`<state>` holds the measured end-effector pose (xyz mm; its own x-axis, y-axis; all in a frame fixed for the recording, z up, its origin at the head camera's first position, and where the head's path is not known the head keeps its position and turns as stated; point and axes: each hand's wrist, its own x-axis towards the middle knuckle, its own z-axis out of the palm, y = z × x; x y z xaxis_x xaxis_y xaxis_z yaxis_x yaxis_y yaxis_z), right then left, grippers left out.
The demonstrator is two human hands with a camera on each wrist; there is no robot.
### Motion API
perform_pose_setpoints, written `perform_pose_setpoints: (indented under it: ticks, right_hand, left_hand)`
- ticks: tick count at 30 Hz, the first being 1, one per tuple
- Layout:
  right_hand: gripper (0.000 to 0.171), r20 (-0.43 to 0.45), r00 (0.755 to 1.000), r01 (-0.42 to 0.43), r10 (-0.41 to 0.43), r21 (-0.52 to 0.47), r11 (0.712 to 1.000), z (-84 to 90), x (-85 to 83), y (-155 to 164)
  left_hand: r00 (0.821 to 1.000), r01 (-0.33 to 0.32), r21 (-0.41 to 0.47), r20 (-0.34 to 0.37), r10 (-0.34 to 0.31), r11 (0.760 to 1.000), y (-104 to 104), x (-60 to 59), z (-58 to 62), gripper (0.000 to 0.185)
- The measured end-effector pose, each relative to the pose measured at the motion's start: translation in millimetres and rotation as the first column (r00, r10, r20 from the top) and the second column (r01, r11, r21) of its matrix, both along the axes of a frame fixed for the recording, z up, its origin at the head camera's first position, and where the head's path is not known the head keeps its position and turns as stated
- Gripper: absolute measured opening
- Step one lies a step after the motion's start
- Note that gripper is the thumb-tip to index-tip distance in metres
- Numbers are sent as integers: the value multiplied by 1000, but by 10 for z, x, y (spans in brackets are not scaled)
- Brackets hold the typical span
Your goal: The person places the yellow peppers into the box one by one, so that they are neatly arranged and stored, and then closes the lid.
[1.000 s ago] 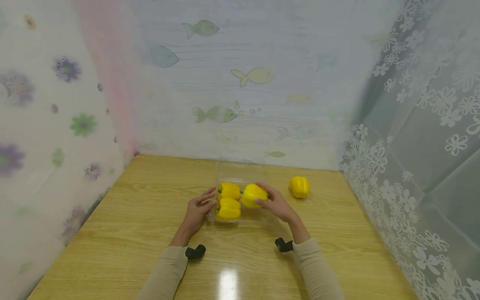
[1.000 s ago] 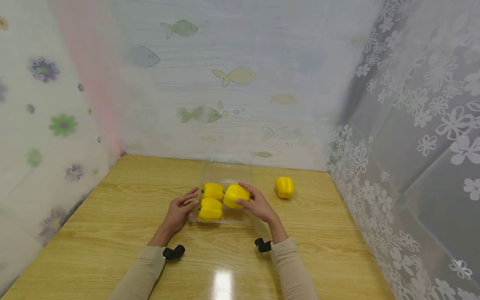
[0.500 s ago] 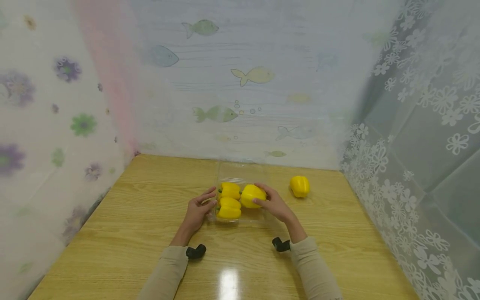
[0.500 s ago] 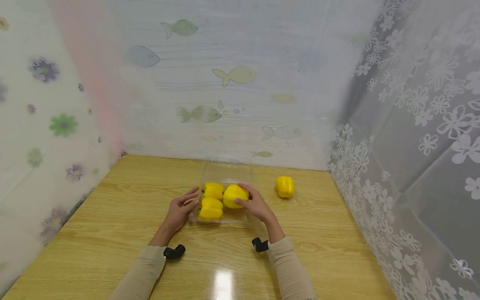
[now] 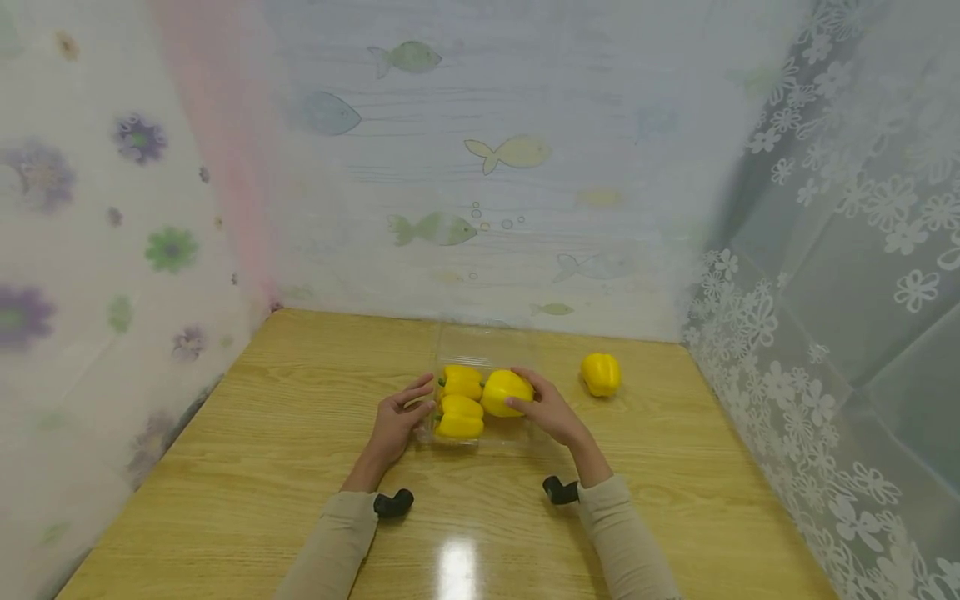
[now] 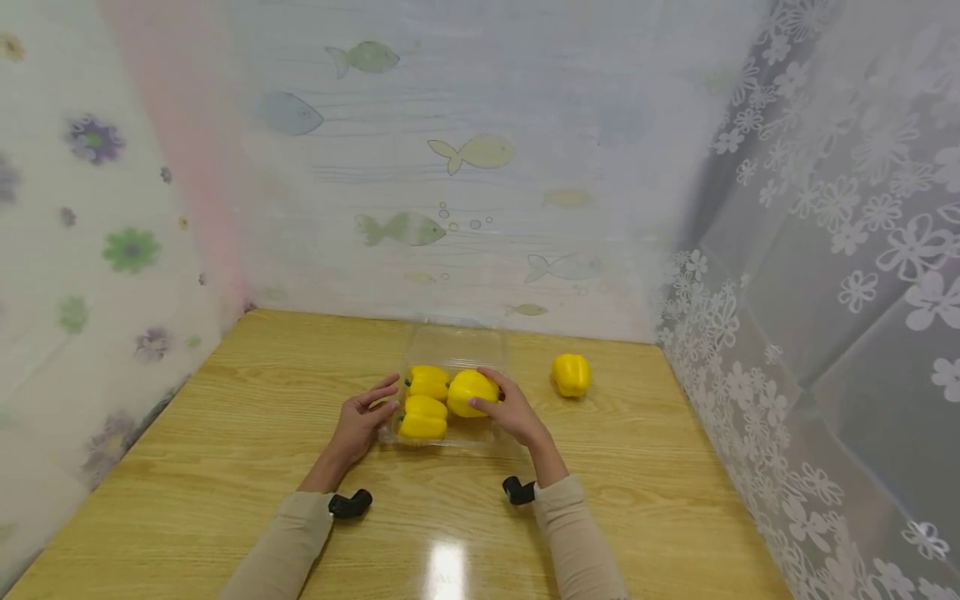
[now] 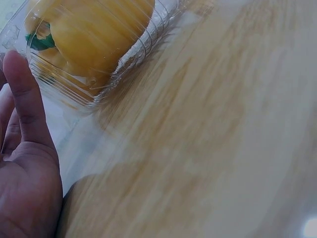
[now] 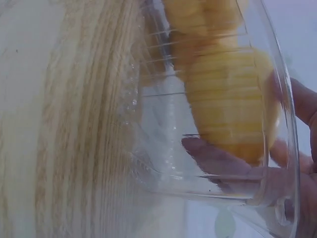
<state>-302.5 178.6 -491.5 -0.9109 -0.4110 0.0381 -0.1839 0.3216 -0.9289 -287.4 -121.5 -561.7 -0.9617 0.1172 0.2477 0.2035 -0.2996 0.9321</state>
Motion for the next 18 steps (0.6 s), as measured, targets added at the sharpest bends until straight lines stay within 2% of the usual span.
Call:
perform_pose_setpoints:
  ticks: [9, 18]
  right_hand:
    - [68, 0, 998, 60, -60, -4, 998, -11, 20, -25]
    - [63, -36, 995, 93, -91, 54, 994, 12, 33, -51]
  left_hand:
    - [1000, 5, -5, 23, -5, 1000, 21, -20, 6, 43]
    - [1000, 4, 18, 26, -5, 1000, 16, -29, -15, 42]
